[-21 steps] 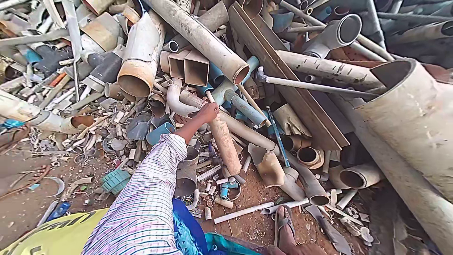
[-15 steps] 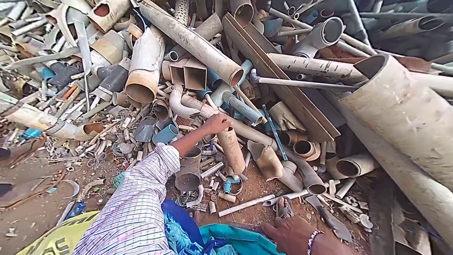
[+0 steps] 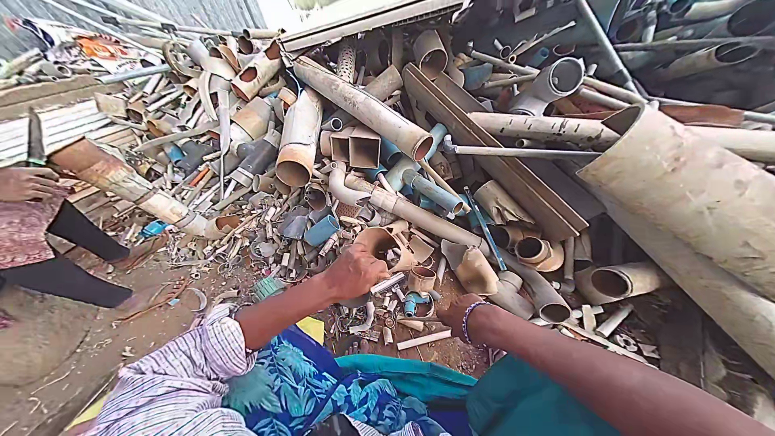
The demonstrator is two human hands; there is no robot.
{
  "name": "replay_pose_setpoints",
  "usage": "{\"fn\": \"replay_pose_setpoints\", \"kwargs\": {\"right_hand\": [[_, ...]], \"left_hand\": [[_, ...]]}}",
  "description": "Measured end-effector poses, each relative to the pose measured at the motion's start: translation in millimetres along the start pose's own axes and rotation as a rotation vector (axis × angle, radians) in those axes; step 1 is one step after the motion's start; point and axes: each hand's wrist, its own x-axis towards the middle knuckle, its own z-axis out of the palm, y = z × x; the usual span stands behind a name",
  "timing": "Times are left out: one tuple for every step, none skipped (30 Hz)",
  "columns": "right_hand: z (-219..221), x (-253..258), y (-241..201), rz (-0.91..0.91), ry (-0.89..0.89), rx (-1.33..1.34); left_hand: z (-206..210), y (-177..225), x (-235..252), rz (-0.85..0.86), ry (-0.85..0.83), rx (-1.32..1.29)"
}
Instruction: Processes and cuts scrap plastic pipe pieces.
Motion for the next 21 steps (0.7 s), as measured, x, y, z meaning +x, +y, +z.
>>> {"fn": "replay_pose_setpoints", "kwargs": {"right_hand": [[-1.8,0.5,-1.7,-0.008,0.007,-0.004],[-3.4,2.2,-3.5,-0.014,0.013,-0.006],[-4.6,5.0,-4.8,-0.019,0.022,-0.007],[-6.3,8.8,-5.9,-0.016,0.025,-0.013],[-8.2,13.7,-6.4,-0.010,0.034,-0.018],[-10.3,18.2,-6.4,-0.008,0.043,-0.023],[-12.3,21.3,-6.7,-0.011,0.045,-0.036],[-13.5,23.1,-7.4,-0.019,0.043,-0.054],[-14.2,24.9,-8.0,-0.024,0.040,-0.068],[-14.8,27.2,-8.7,-0.025,0.032,-0.081],[-14.9,30.0,-9.2,-0.021,0.022,-0.086],[-15.4,32.1,-9.1,-0.013,0.012,-0.093],[-15.8,33.8,-8.8,-0.008,0.007,-0.098],[-16.1,34.6,-7.9,-0.008,0.009,-0.098],[-16.6,34.7,-6.2,-0.009,0.017,-0.096],[-17.2,33.6,-4.3,-0.009,0.027,-0.087],[-18.8,31.1,-2.0,-0.006,0.046,-0.067],[-21.0,27.1,0.2,0.005,0.069,-0.037],[-23.6,21.4,2.3,0.024,0.100,-0.003],[-26.9,13.9,4.3,0.054,0.139,0.029],[-30.4,6.7,5.5,0.087,0.189,0.061]], "left_hand": [[-4.8,1.7,-10.6,0.044,0.077,0.094],[-15.3,8.8,-18.5,0.021,0.081,0.153],[-28.4,20.5,-23.2,-0.052,0.051,0.162],[-30.4,21.5,-28.8,-0.074,0.106,0.214],[-27.8,16.6,-34.8,-0.089,0.172,0.252],[-21.2,7.2,-40.4,-0.087,0.246,0.278],[-8.0,-8.1,-48.7,-0.076,0.314,0.329],[4.1,-20.0,-57.0,-0.074,0.328,0.353],[12.9,-27.3,-65.5,-0.099,0.265,0.351],[17.2,-30.3,-73.0,-0.160,0.121,0.323],[17.0,-30.9,-77.3,-0.261,-0.083,0.255],[14.6,-33.1,-77.6,-0.378,-0.293,0.184],[11.2,-36.3,-76.1,-0.498,-0.469,0.114],[9.1,-40.4,-76.6,-0.588,-0.546,0.066],[6.3,-43.7,-79.2,-0.647,-0.542,0.040],[1.9,-45.0,-82.5,-0.684,-0.503,0.027],[-4.4,-44.9,-84.2,-0.721,-0.453,0.016],[-11.2,-43.7,-84.6,-0.767,-0.397,0.000],[-15.7,-43.5,-85.2,-0.814,-0.322,-0.018],[-19.0,-44.3,-85.5,-0.869,-0.245,-0.032],[-20.9,-46.3,-86.9,-0.924,-0.155,-0.044]]}}
